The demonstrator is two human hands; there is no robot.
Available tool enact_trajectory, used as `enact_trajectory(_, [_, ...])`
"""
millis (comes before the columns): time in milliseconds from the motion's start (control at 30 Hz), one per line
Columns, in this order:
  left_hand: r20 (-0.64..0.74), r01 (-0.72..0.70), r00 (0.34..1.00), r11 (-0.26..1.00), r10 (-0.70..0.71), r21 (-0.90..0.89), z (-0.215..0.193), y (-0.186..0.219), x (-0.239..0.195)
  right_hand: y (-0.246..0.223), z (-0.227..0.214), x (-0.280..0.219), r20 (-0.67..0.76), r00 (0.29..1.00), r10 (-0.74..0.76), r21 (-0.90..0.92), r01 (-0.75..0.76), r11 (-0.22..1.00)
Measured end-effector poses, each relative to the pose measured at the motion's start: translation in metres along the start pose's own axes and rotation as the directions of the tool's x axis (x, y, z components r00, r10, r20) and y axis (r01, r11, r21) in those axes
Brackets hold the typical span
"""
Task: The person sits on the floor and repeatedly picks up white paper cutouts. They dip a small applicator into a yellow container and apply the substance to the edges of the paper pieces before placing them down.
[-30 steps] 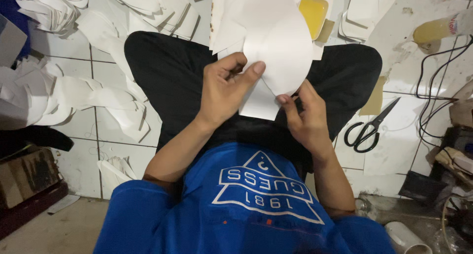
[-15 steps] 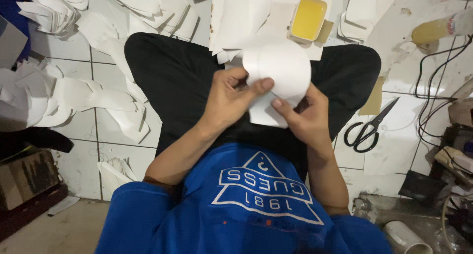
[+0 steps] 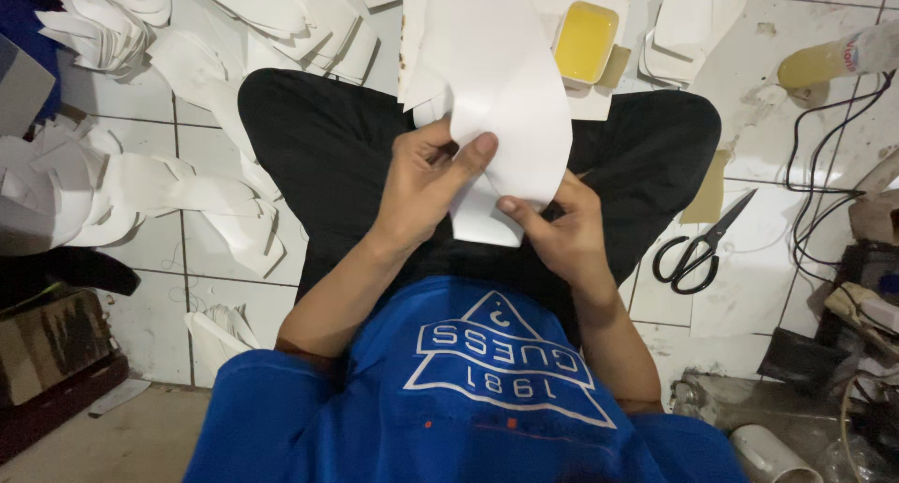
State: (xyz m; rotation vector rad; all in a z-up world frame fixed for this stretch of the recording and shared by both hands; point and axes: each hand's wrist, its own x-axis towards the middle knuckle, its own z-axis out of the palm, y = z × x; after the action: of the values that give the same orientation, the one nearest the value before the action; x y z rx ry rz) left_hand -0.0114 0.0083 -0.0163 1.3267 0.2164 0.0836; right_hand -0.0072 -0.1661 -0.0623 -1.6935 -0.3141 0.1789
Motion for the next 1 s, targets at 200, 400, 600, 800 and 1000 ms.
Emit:
enact_trajectory(200, [0.224,-0.138,0.970,0.973,0.095,0.185,-0.010,-0.004,0.000,-0.008,-0.012,0.004,0.122,0.957,0.264,0.320,-0.289,0.902])
enact_trajectory(400, [0.341,-0.237,0.931,0.928,0.132,0.286,-0.006,0.008,-0.002,-0.005,-0.007,0.020,-0.172,0.954,0.246,0.337,-0.177,0.925])
enact_trajectory(600, [0.371,-0.315,0.910,0.888,0.183,0.336,-0.012,0.017,0.000,-0.022,-0.019,0.026,-0.151,0.963,0.226,0.272,-0.179,0.946])
enact_trajectory(800, [0.326,-0.089,0.945,0.920,-0.044,0.381,-0.031,-0.010,-0.004,0.029,-0.030,0.014,-0.231,0.900,0.370,0.527,-0.204,0.825])
enact_trajectory(1000, [0.340,0.090,0.900,0.881,-0.272,0.465,-0.025,-0.017,-0.019,0.050,-0.031,0.024,-0.334,0.874,0.353,0.532,-0.135,0.836])
